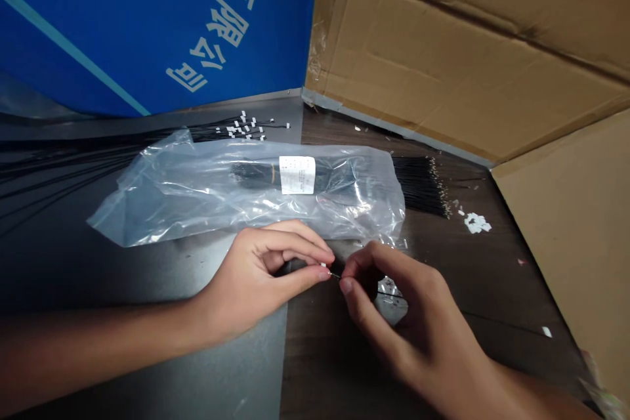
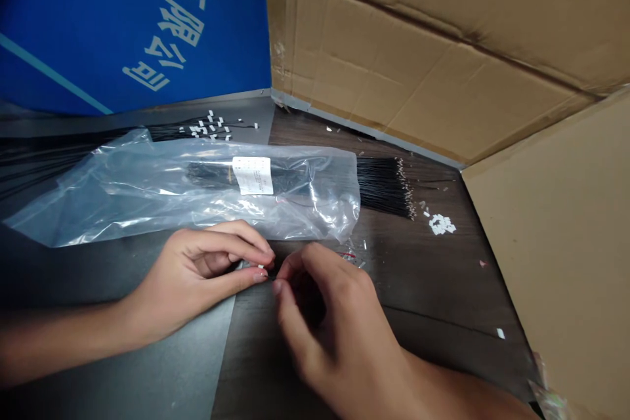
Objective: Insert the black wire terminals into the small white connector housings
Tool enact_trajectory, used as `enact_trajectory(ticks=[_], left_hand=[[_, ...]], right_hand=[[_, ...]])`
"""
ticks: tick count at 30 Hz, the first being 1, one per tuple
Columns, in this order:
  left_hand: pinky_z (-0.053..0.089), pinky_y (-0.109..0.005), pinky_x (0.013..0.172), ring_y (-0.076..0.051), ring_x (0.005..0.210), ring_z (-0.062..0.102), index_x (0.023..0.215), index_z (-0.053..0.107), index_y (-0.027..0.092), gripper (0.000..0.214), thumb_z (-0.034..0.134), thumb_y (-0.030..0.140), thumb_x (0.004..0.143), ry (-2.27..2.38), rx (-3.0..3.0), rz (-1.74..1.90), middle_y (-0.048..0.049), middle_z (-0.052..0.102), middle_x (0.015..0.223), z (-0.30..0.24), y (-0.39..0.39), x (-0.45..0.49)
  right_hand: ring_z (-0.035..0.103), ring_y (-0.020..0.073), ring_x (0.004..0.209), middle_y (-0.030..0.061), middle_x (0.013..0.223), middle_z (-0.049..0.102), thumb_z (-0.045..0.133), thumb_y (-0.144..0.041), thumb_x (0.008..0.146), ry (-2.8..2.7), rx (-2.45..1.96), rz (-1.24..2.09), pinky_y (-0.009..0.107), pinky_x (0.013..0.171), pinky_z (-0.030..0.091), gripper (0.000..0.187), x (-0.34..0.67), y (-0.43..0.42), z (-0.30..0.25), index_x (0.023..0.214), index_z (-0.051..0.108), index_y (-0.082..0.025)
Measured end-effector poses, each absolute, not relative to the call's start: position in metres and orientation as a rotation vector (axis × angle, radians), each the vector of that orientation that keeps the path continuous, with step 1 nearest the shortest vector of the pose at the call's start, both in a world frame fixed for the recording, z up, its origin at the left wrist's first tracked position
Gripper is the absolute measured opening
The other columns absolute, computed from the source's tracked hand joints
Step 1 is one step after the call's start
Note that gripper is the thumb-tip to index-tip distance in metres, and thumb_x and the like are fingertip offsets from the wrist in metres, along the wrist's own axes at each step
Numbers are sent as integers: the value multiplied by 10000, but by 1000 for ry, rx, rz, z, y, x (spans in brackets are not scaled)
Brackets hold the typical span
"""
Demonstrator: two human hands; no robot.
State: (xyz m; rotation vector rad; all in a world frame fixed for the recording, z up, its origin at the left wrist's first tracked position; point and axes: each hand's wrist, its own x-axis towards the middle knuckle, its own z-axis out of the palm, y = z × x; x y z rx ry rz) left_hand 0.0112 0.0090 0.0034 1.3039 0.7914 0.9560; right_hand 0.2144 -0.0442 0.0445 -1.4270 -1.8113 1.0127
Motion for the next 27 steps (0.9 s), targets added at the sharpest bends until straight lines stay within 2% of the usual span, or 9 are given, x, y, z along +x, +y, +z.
enact_trajectory(ticks=[7, 15, 22, 27], left_hand=[[660, -136, 778, -135, 808, 823, 751, 829, 144, 145, 847, 3, 776, 786, 1173, 919, -68, 856, 865, 7, 11, 13], [649, -90, 702, -128, 725, 830, 823, 871, 159, 131, 848, 35, 786, 854, 1143, 859, -43, 859, 810, 7, 9, 13], [683, -149, 745, -173, 763, 849, 888, 866, 148, 163, 887, 61, 751, 894, 1072, 824, -57, 865, 812, 8, 11, 14], [646, -79, 731, -124, 737, 838, 865, 881, 185, 212, 859, 9, 748, 837, 1052, 806, -21, 864, 811, 9, 11, 14]], right_hand=[[579, 124, 680, -20, 759, 633, 609, -229, 985, -1615, -1474, 1326, 223, 603, 471, 123, 214, -41, 44, 866, 635, -209], [580, 124, 695, -19, 765, 635, 616, -238, 976, -1535, -1463, 1334, 212, 614, 482, 129, 215, -41, 47, 851, 624, -208], [604, 120, 697, -22, 753, 646, 619, -202, 955, -1487, -1477, 1386, 203, 624, 492, 124, 214, -39, 45, 832, 629, -202], [613, 118, 704, -20, 762, 659, 606, -208, 969, -1491, -1467, 1384, 202, 630, 494, 137, 215, -38, 46, 837, 637, -198]])
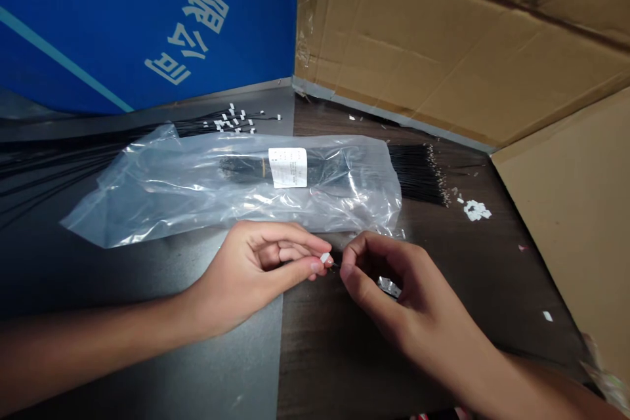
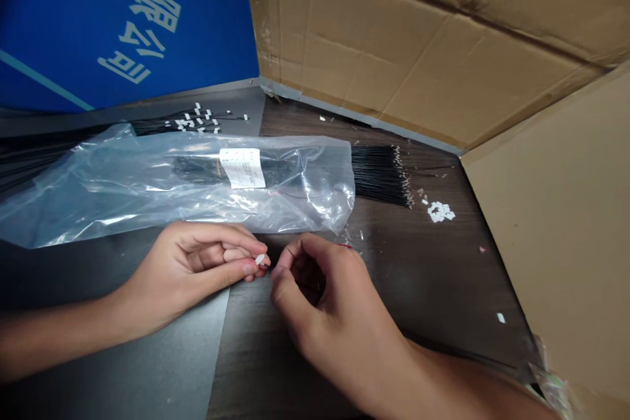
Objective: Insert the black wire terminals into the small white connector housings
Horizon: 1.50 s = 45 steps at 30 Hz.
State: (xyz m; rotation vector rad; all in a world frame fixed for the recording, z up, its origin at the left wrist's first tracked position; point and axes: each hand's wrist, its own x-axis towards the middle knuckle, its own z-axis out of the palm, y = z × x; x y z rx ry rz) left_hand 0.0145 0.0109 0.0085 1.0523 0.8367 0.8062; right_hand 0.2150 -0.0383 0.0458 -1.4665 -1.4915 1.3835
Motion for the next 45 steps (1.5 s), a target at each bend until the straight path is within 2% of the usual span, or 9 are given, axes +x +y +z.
enact_trajectory(ticks=[26, 34, 45], left_hand=[[607, -80, 692, -84, 725, 768, 867, 879, 202, 186, 823, 36, 804, 827, 1269, 829, -18, 827, 830, 5, 11, 13], [604, -137, 716, -105, 750, 762, 887, 863, 173, 207, 769, -4, 837, 796, 1559, 914, -33, 818, 851, 3, 6, 11], [595, -136, 716, -88, 732, 758, 924, 848, 166, 194, 768, 0, 860, 783, 1795, 999, -19, 808, 832, 4, 3, 8]], right_hand=[[587, 95, 641, -41, 708, 647, 629, -169, 933, -1546, -1501, 1372, 188, 582, 456, 122, 215, -37, 43, 816, 645, -199], [548, 101, 614, -46, 671, 616, 656, -168, 876, -1542, -1556, 1383, 209, 550, 421, 107, 215, -39, 40, 777, 637, -204], [542, 105, 673, -37, 739, 607, 648, -193, 942, -1472, -1481, 1491, 203, 588, 435, 96, 214, -44, 39, 846, 648, -204]])
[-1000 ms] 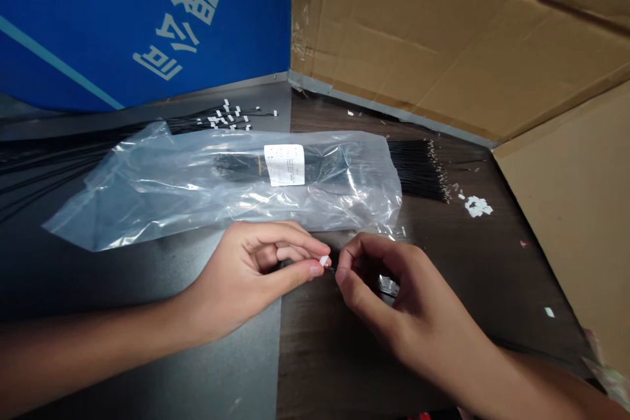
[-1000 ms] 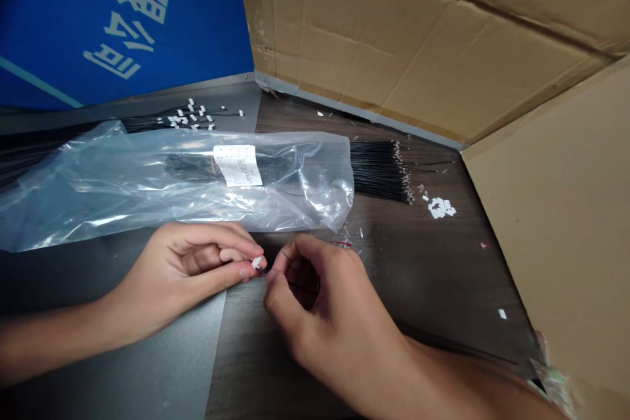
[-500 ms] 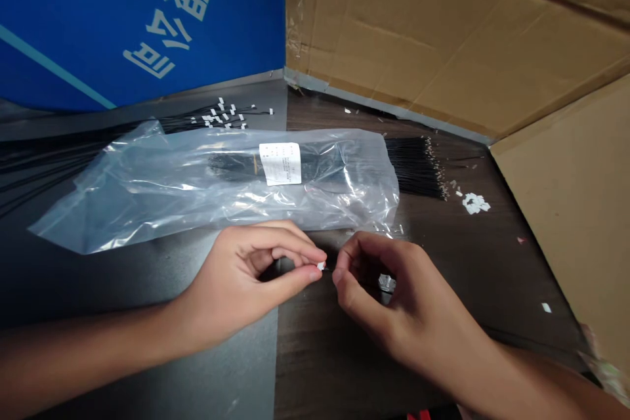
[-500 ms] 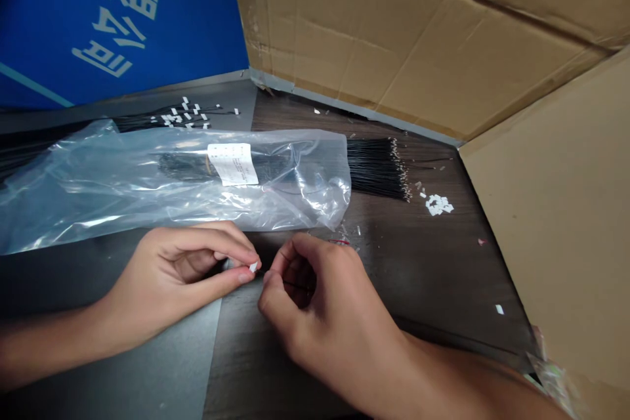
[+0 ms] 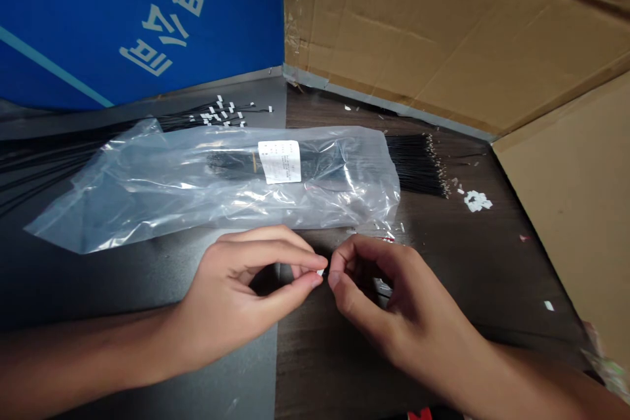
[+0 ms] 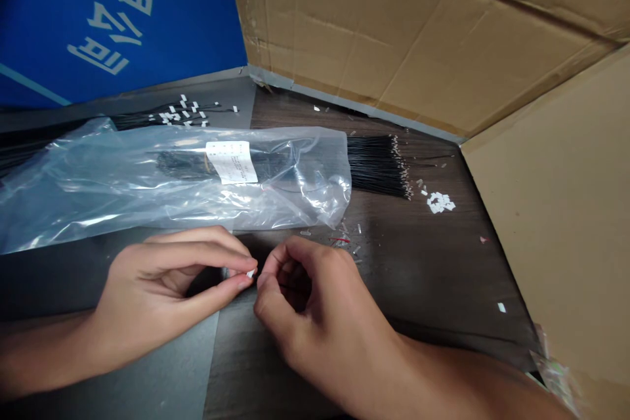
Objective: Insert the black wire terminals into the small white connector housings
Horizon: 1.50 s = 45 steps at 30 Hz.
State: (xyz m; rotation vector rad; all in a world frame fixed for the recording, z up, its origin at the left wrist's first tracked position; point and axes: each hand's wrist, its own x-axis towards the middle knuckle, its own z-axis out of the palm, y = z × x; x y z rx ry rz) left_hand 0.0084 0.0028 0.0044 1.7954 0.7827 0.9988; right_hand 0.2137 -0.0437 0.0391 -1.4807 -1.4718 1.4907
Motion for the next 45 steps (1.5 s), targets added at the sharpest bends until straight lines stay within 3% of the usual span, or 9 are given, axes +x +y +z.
enact_trajectory(ticks=[15, 21, 29, 45], left_hand=[[620, -166, 704, -114, 751, 783, 983, 848, 173, 251, 768, -28, 856, 716, 1789, 1054, -32, 826, 881, 4, -1, 7], [636, -194, 722, -130, 784, 790, 1005, 842, 192, 288, 780, -45, 853, 735, 1816, 1089, -34, 832, 922, 1, -3, 6], [640, -196, 694, -133, 754, 785, 994, 851, 204, 273, 810, -23, 850, 753, 1834, 1118, -32, 837, 900, 4, -5, 6], [622, -185, 709, -124, 749, 777, 935, 840, 165, 232, 744, -31, 858, 763, 1754, 1087, -48, 826, 876, 6, 0, 9]], right_hand=[[489, 109, 741, -33, 800, 549, 608, -270, 1042, -1364, -1334, 1594, 212, 665, 414, 177, 209, -45, 34, 883, 604, -193], [466, 105, 712, -46, 769, 526, 742, -231, 968, -1282, -1303, 1673, 206, 640, 398, 174, 209, -44, 38, 869, 605, -189], [479, 102, 695, -44, 760, 552, 792, -227, 943, -1224, -1301, 1659, 195, 636, 418, 192, 209, -43, 37, 852, 628, -184], [561, 113, 698, -26, 760, 625, 724, -216, 924, -1314, -1428, 1569, 210, 633, 447, 94, 210, -41, 37, 859, 666, -179]])
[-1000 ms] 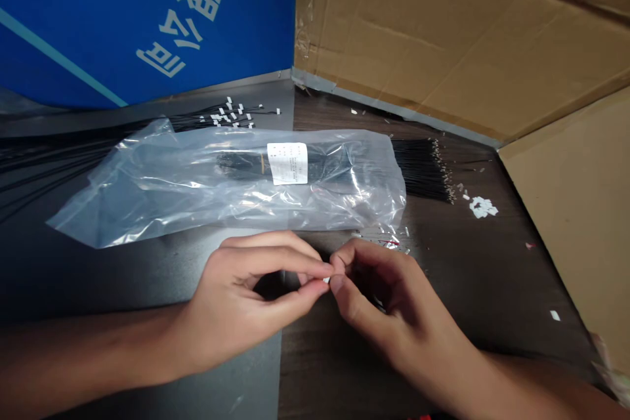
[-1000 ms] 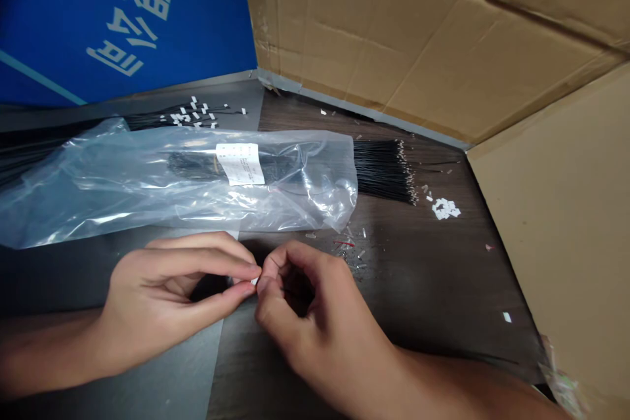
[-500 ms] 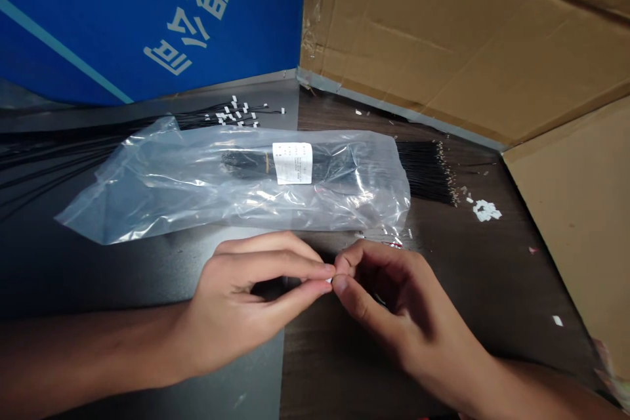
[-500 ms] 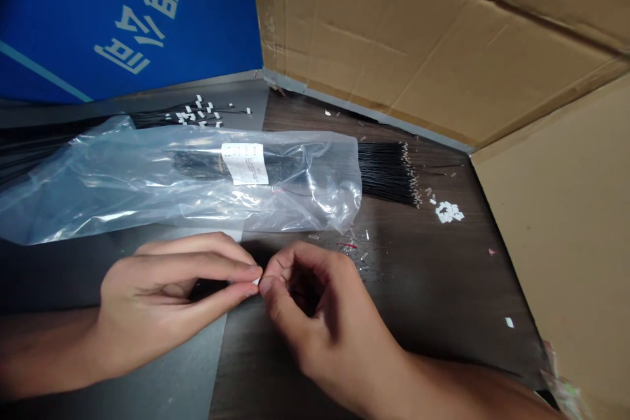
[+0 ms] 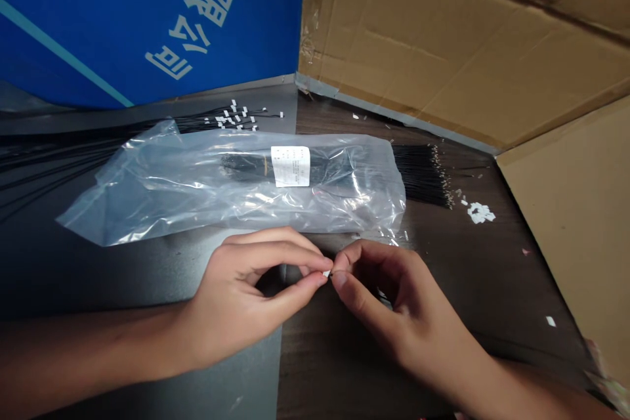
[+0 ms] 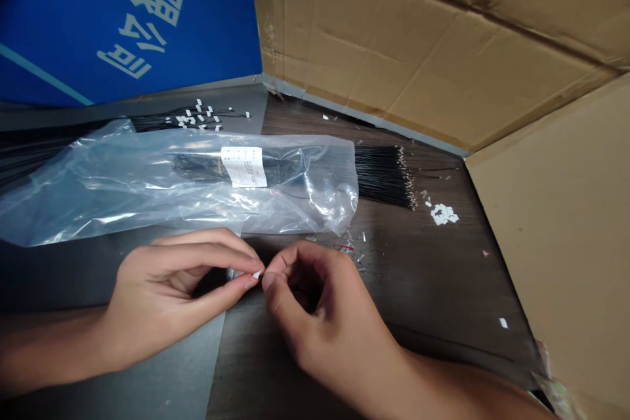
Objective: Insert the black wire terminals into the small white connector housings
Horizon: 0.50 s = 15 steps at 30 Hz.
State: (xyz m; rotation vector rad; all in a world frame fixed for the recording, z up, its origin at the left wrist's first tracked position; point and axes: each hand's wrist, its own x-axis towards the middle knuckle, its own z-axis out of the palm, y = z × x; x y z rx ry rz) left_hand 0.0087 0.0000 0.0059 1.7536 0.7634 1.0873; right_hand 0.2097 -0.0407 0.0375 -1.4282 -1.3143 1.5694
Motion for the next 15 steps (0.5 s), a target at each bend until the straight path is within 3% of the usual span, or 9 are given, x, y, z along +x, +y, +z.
enact_trajectory(ticks=[6, 15], left_hand=[[609, -196, 738, -121, 761, 760, 933, 825, 184, 224, 764, -18, 860, 816, 1739, 1068, -31, 804, 865, 3, 1, 10], [599, -171, 750, -119, 784, 753, 910, 819, 166, 165, 724, 31, 910, 831, 1654, 998, -47, 788, 871, 5, 1, 11]], right_hand=[[575, 109, 663, -34, 723, 630, 725, -204, 911, -1385, -1474, 1486, 209, 589, 431, 99, 212, -40, 39, 839, 660, -184], [640, 121, 722, -13, 777, 728, 713, -218, 935, -1491, -1456, 1342, 214, 676, 505, 101, 214, -37, 43, 845, 740, -182]])
